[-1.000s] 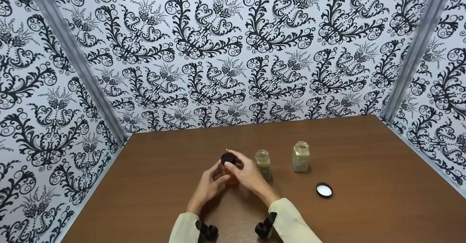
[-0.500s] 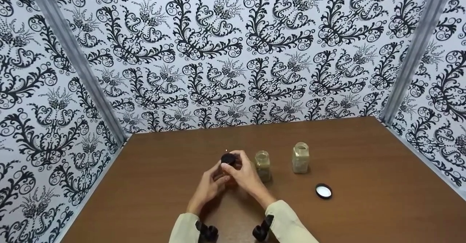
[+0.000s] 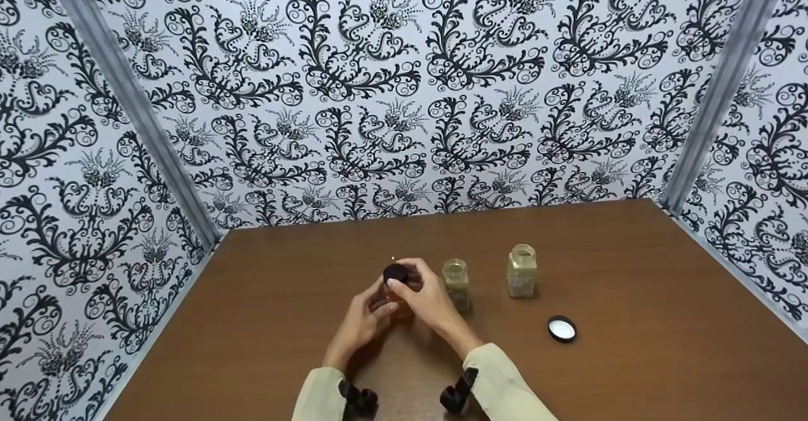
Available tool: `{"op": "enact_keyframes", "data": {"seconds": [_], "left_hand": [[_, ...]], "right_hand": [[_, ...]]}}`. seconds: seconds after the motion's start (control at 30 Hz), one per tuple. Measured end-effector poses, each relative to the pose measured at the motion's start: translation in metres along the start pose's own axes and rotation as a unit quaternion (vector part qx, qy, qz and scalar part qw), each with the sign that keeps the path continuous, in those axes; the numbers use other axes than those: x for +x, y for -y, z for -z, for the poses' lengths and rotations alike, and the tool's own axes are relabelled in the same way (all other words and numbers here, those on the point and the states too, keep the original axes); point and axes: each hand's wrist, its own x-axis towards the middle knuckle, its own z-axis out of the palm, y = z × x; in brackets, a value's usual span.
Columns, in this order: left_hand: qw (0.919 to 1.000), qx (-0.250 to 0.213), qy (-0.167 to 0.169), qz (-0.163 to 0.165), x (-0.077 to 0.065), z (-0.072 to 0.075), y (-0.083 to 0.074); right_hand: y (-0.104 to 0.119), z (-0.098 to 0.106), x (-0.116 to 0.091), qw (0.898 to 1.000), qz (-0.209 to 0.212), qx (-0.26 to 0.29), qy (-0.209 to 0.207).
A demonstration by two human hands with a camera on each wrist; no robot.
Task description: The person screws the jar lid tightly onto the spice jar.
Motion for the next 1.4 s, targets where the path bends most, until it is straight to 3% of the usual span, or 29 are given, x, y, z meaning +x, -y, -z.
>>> {"op": "enact_keyframes", "data": {"seconds": [0.43, 0.87, 1.17, 1.4], "left_hand": [[0.9998, 0.000, 0.012, 0.014, 0.000, 0.001, -0.001], [0.9998, -0.010, 0.012, 0.013, 0.000, 0.000, -0.001], [0.9992, -0.029, 0.016, 0.022, 0.000, 0.001, -0.002], [0.9997, -0.015, 0.011, 0.017, -0.001, 0.001, -0.003]], "right_hand": [[0.001, 0.007, -0.002, 0.999, 0.014, -0.033, 0.027], [0.001, 0.003, 0.000, 1.000, 0.005, 0.017, 0.001], [0.036, 0.009, -0.011, 1.000, -0.003, -0.011, 0.020], [0.012, 0.004, -0.003, 1.000, -0.007, -0.007, 0.007]]}}
